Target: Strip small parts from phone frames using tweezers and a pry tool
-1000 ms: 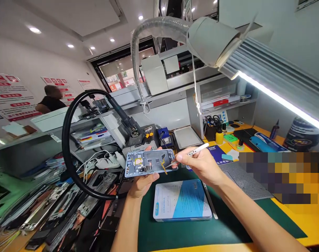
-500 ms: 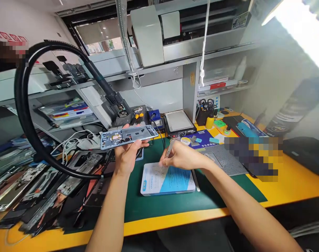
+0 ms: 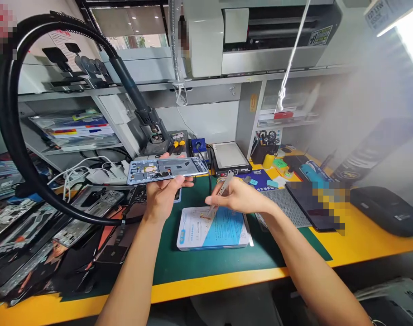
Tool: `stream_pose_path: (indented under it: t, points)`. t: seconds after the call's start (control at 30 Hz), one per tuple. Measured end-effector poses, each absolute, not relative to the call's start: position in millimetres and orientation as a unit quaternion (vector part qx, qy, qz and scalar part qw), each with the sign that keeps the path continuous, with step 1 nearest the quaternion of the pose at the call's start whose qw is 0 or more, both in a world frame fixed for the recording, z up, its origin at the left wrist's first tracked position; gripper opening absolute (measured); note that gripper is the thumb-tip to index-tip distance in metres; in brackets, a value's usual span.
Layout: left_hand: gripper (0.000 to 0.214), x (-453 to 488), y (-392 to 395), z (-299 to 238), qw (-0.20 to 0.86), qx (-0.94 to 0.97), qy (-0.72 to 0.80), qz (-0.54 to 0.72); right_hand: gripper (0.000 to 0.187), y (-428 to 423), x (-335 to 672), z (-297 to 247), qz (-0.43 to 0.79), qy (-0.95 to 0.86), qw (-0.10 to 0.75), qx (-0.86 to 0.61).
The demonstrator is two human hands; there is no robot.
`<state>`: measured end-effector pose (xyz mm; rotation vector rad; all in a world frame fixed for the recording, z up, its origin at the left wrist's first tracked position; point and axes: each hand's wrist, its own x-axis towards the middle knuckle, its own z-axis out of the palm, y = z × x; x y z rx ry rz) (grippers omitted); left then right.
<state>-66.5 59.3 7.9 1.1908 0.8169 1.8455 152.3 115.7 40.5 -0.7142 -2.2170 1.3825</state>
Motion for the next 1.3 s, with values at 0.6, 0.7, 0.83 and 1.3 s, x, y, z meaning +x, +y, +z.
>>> stream_pose_path:
  t: [0.6,0.7,0.83,1.3]
  points:
    - [0.083,-56,23,33,0.475,0.613,0.230,0.589,0.074,97,157,52,0.555,-0.717,0.369,-0.206]
    - [0.089,-58,18,39,0.494,0.609,0.230,0.577,0.070,97,159,50,0.528,-0.729,0.384,-0.208]
    - [0.084,-61,13,45,0.486,0.607,0.224,0.587,0.073,95,164,45,0.488,-0.741,0.401,-0.226]
    - [0.081,-64,8,47,0.478,0.620,0.224,0.581,0.075,86,168,45,0.361,-0.783,0.451,-0.231]
